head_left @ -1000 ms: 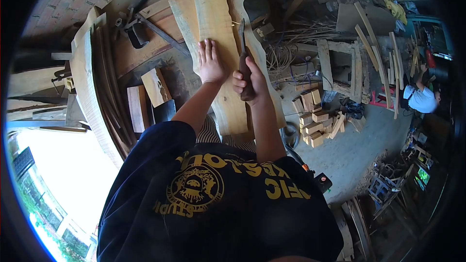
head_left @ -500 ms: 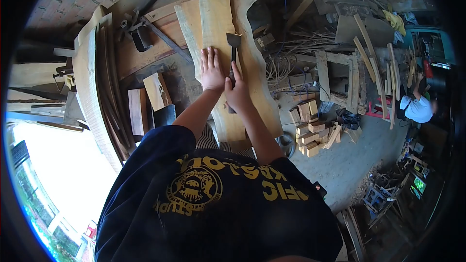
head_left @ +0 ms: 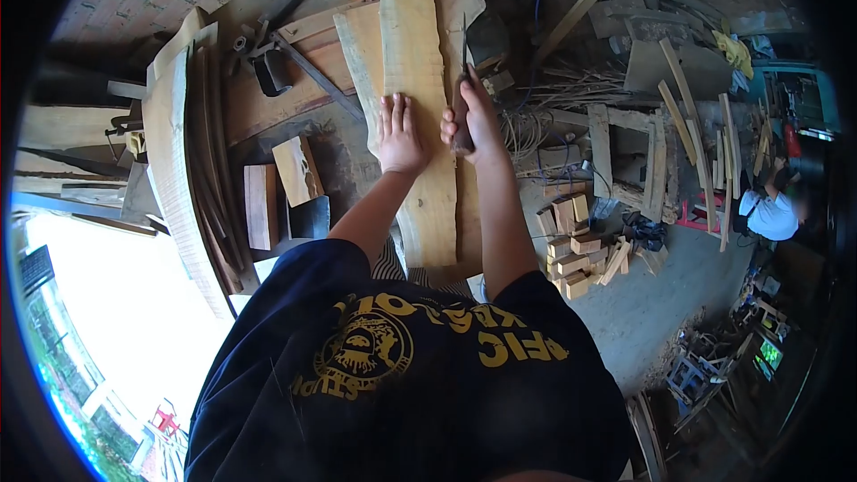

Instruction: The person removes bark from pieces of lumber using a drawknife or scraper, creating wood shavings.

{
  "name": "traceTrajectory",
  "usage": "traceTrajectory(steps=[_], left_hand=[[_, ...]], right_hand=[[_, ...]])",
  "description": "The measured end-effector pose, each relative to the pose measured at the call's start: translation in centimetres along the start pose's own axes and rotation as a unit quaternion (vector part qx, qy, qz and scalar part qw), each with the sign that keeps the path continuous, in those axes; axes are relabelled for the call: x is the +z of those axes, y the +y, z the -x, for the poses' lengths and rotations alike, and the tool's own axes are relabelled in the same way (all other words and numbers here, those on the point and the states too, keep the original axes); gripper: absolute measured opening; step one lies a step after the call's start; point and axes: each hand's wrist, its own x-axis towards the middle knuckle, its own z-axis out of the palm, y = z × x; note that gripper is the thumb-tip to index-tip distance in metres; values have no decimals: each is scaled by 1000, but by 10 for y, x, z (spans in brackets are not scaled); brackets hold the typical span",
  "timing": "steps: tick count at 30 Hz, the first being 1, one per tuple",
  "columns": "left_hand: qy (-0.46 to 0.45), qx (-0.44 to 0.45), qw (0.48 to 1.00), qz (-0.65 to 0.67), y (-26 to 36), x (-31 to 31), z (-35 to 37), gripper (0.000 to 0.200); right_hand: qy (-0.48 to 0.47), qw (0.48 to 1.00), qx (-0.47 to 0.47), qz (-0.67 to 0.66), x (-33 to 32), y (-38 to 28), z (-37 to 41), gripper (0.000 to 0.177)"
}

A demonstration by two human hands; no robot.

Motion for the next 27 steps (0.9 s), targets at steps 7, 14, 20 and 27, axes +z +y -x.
traceTrajectory(steps=[7,14,20,27], left_hand=[[-11,-17,1000,6,7,-7,-2,69],[-37,159,980,-112,6,4,-36,64],[-89,135,985,-67,29,-24,-150,22],[-154,206,965,-49,22,-14,-178,14]], right_hand=[[62,963,-108,241,-33,98,85,55],[33,836,-215,505,-88,146,164,54],[18,819,-117,561,-98,157,193,56],[63,816,-28,573,-83,152,197,56]])
